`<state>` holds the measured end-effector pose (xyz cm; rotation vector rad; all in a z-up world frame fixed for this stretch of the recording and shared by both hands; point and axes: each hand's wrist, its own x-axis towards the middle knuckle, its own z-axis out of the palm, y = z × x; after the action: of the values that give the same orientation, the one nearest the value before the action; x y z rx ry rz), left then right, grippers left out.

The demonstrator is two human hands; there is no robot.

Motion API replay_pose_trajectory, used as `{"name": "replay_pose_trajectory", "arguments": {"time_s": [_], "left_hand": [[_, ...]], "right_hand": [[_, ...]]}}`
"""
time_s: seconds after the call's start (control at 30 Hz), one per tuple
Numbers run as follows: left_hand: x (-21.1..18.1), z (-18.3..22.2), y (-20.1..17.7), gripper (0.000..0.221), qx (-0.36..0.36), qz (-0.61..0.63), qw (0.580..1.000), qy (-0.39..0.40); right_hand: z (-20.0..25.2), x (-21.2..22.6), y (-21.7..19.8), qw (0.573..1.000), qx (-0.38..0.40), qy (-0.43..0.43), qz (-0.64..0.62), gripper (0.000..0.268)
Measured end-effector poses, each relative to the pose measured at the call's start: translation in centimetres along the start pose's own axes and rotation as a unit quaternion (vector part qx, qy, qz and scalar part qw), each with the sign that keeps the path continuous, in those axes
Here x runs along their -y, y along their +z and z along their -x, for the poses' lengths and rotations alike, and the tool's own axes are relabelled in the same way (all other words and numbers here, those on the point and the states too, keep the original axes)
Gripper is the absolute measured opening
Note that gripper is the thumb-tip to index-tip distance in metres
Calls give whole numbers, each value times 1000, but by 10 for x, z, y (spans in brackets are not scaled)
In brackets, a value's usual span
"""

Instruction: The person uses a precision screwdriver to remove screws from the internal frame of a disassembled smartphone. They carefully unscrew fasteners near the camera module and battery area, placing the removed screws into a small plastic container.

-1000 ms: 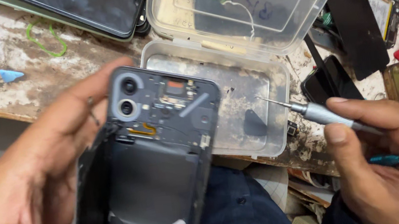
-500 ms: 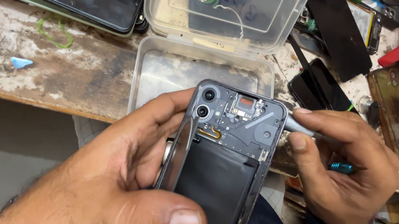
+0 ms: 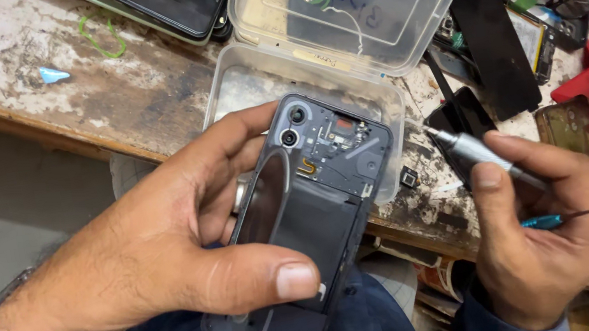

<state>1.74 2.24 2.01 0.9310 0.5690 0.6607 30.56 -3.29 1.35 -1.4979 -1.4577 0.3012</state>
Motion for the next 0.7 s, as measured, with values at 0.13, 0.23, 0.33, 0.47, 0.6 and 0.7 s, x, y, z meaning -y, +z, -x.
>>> {"name": "replay_pose_trajectory", "arguments": {"time_s": [0.13,0.23,0.33,0.47,0.6,0.7], "left_hand": [[6,-1,3,118,27,87,996,-7],[14,-4,5,118,50,104,993,1],[18,-8,5,117,60,84,995,-7],[17,-13,10,118,89,150,985,-10],[13,-12,11,117,88,171,981,-17],[11,-10,10,116,87,185,978,-29]], "right_hand": [[6,11,8,998,-5,62,-9,23],[9,14,11,997,31,37,64,23],[18,16,13,998,55,9,22,21],[23,12,9,998,55,32,-12,21],[22,9,8,998,49,24,8,21],[20,8,10,999,48,10,16,21]]}}
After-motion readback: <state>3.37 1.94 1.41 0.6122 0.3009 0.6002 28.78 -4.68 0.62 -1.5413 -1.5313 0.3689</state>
